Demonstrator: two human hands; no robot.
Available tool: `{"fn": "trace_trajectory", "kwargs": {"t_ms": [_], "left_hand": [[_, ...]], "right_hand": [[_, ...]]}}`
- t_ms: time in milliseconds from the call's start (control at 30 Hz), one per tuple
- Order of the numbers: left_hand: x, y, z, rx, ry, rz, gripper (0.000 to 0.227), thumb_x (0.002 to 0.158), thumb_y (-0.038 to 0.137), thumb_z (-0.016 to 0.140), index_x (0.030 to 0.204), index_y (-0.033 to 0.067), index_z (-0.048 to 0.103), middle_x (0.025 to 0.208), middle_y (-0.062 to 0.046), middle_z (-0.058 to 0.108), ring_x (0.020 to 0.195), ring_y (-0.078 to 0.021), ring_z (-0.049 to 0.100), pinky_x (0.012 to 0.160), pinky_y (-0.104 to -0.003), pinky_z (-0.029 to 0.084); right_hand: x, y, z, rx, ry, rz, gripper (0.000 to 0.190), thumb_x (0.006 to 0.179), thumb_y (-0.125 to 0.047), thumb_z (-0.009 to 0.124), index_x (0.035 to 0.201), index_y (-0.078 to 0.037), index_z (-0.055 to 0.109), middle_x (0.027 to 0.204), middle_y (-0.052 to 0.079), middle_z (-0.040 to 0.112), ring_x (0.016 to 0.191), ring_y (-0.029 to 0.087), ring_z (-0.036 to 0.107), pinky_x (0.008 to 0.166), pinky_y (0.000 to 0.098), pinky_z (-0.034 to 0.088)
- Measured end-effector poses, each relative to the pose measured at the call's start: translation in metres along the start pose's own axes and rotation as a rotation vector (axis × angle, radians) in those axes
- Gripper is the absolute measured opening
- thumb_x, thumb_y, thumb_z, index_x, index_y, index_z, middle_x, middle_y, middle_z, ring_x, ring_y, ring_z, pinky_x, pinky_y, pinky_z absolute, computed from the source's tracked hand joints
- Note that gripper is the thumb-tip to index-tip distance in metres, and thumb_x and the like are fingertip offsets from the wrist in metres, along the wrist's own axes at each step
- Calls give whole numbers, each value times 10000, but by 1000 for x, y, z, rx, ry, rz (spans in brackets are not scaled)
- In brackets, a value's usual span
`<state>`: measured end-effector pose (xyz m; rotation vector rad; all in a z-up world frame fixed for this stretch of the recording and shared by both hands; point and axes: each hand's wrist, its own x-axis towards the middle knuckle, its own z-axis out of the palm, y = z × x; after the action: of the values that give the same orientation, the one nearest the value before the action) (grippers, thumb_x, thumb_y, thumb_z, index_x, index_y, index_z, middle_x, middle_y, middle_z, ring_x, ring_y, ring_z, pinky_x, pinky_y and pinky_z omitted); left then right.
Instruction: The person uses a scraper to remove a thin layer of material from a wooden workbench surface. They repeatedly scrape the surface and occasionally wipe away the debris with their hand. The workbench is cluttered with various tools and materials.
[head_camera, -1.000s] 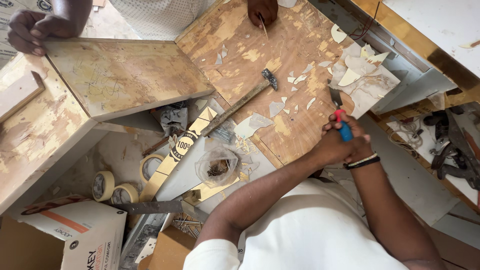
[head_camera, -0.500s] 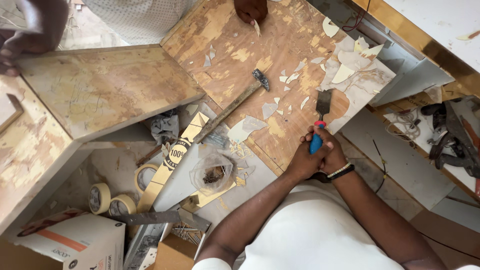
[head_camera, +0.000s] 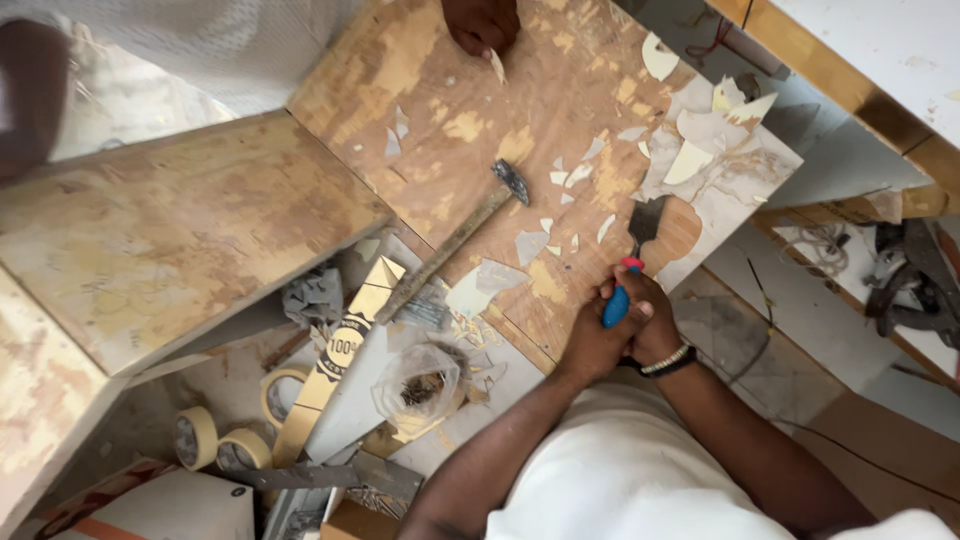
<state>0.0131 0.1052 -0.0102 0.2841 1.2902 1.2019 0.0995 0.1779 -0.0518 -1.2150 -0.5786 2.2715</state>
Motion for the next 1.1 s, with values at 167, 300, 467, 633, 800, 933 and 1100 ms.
{"fn": "trace_trajectory", "kwargs": {"t_ms": [167,300,467,633,800,933,1100], "left_hand": [[-4,38,-14,230,-13,-23,583,856,476,751,1115,-30,617,923,-121,677,793,-187,684,669,-303,566],[-3,70,-15,921,-41,116,767,813,663,708,1095,-45,623,956,-210,707,889,-329,731,785,-390,589],[2,54,13,1159,9,288,773,788,684,689,1135,-4,630,1056,-164,709,998,-289,722,838,-393,591],[11,35,72,1399,117,556,793,647,712,698,1083,50,660,1105,-56,711,1133,-173,686,925,-318,568],[-5,43,66,1220,24,515,921,720,737,734,1174,-53,603,1079,-197,689,1024,-283,683,837,-367,567],[-25,26,26,707,-285,263,607,888,556,668,1055,-27,676,839,-116,721,773,-220,715,703,-342,564],[-94,6,-32,254,-269,-82,385,959,248,662,1244,22,536,734,-25,575,589,-87,565,534,-249,496]], "right_hand": [[11,10,9,136,-7,7,239,1004,-334,622,1029,-100,587,822,29,586,944,238,656,828,374,538],[21,9,7,415,-195,-10,226,1031,-341,598,1006,-116,591,792,-1,592,974,223,652,988,411,515],[21,-4,-1,586,-361,-61,227,1092,-294,576,1000,-89,611,769,-30,599,958,191,647,1004,360,516],[-2,-44,-9,976,-648,196,175,1083,-195,557,1001,-47,600,750,-23,607,951,158,668,1005,281,542],[-6,-48,-33,748,-506,87,157,1093,-171,593,1073,-18,626,812,2,630,936,172,660,973,300,533],[-11,-28,-45,357,-382,76,201,1068,-234,653,1112,-40,621,829,48,655,941,256,662,936,369,535],[-68,11,-9,131,-279,189,405,937,-325,642,1221,-43,578,985,110,683,1026,274,677,958,430,541]]}}
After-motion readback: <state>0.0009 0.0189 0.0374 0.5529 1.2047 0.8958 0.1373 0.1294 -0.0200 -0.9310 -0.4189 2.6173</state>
